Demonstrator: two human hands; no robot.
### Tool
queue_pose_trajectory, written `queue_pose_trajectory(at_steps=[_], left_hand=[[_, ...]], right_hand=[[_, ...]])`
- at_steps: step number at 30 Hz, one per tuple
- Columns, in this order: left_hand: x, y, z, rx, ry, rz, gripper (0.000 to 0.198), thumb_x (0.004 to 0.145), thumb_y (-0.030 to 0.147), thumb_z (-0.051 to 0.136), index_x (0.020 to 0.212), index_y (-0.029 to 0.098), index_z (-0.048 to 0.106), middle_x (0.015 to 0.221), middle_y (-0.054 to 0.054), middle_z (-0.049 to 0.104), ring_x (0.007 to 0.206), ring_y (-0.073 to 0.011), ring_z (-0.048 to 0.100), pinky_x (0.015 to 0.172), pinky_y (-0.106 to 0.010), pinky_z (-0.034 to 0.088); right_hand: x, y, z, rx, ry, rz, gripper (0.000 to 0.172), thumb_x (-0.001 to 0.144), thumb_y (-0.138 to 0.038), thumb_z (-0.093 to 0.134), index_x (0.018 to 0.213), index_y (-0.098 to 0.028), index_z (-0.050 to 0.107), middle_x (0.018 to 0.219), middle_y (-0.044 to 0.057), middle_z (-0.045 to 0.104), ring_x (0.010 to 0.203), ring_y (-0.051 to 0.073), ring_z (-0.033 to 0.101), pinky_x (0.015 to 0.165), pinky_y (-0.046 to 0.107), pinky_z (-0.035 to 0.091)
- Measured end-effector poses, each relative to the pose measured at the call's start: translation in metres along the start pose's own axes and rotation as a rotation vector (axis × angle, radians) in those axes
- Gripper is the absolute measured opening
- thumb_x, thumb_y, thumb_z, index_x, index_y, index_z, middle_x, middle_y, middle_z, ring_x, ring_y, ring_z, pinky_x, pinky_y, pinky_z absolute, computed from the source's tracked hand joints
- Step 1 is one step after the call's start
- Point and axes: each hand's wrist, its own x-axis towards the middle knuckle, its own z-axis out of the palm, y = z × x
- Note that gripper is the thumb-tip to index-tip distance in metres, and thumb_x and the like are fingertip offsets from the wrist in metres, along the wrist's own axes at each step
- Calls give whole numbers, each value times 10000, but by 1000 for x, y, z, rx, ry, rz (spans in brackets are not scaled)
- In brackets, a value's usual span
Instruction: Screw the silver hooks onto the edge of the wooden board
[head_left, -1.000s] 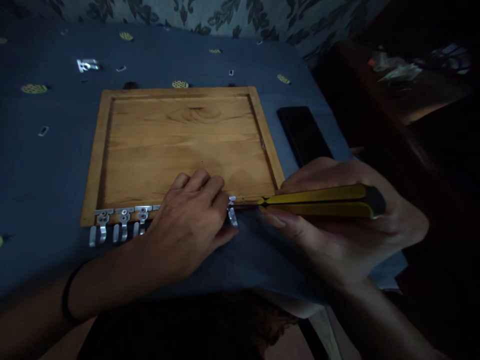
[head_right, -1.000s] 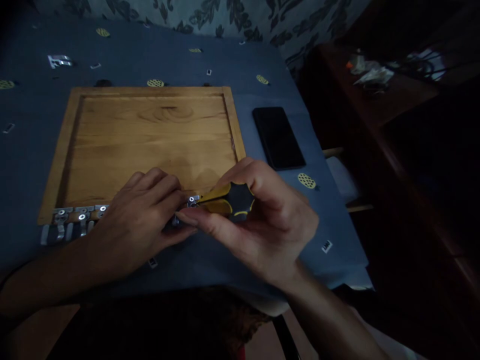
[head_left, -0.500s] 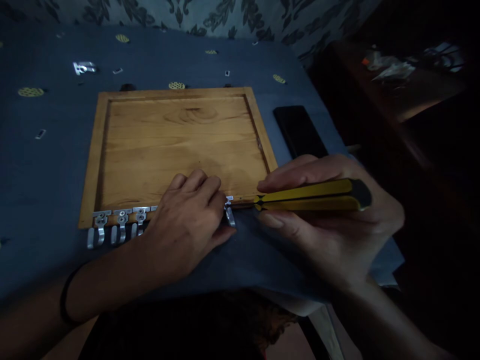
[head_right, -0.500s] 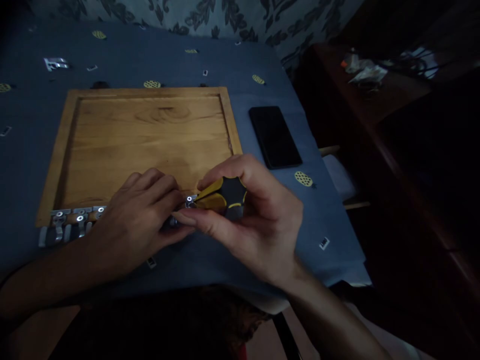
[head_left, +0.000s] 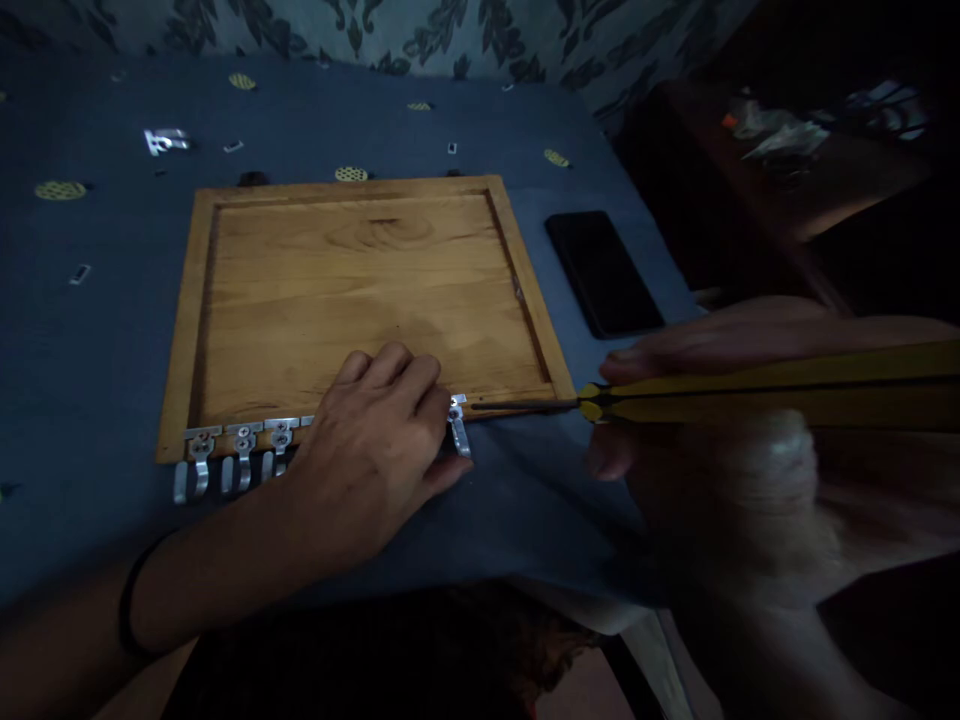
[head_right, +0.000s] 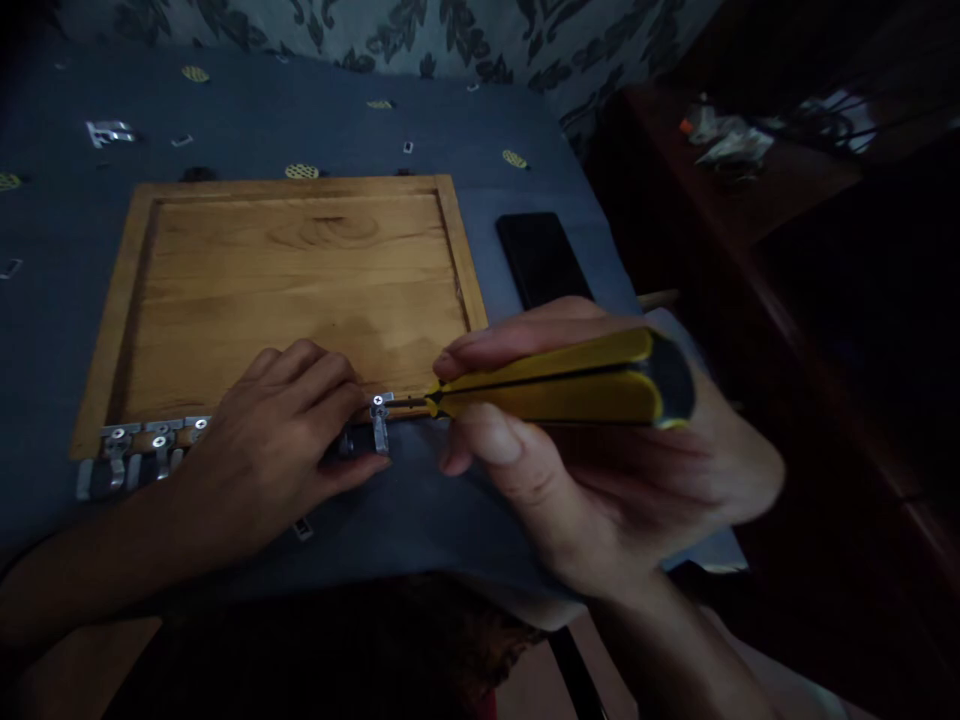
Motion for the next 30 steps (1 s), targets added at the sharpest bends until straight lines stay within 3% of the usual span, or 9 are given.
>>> queue_pose_trajectory(at_steps=[8, 15, 21, 25, 27, 30], left_hand=[[0, 0, 0, 7, -8, 0, 222, 876, 340, 747, 917, 124, 712, 930, -88, 668, 920, -287, 572, 773, -432, 453], [1, 1, 0, -15, 4, -3, 220, 847, 311, 769, 920, 107, 728, 912, -91, 667, 904, -304, 585, 759, -439, 452], [0, 0, 1, -3, 21, 1, 214, 861, 325, 756, 896, 117, 724, 909, -86, 673, 904, -287, 584, 758, -421, 449], [0, 1, 2, 2, 32, -5, 200, 874, 316, 732, 886, 117, 715, 903, -92, 664, 904, -294, 582, 747, -427, 443], [0, 1, 3, 1, 31, -5, 200, 859, 312, 748, 878, 117, 710, 903, -94, 661, 903, -297, 582, 745, -429, 440], [0, 1, 2, -1, 21, -5, 205, 867, 317, 744, 879, 116, 708, 906, -95, 663, 904, -295, 582, 748, -425, 433]], right_hand=[[-2, 0, 18, 70, 31, -86, 285, 811, -83, 730, 1015, -266, 806, 900, 17, 768, 481, 149, 636, 342, 337, 518], [-5, 0, 21, 136, 7, -20, 305, 824, -105, 756, 1040, -316, 796, 935, -44, 762, 548, 108, 663, 425, 284, 561], [-1, 3, 17, 19, -60, -137, 390, 789, -86, 775, 1108, -310, 771, 935, -31, 780, 656, 172, 695, 503, 347, 591], [7, 3, 15, -57, -125, -244, 256, 779, -158, 804, 1003, -277, 764, 798, 5, 752, 674, 215, 684, 548, 390, 578], [10, 2, 16, -84, -123, -234, 172, 773, -197, 825, 892, -297, 750, 748, 2, 735, 628, 216, 667, 524, 400, 562], [10, 1, 16, -73, -100, -218, 182, 751, -197, 839, 850, -310, 736, 703, -4, 724, 578, 216, 652, 494, 406, 547]])
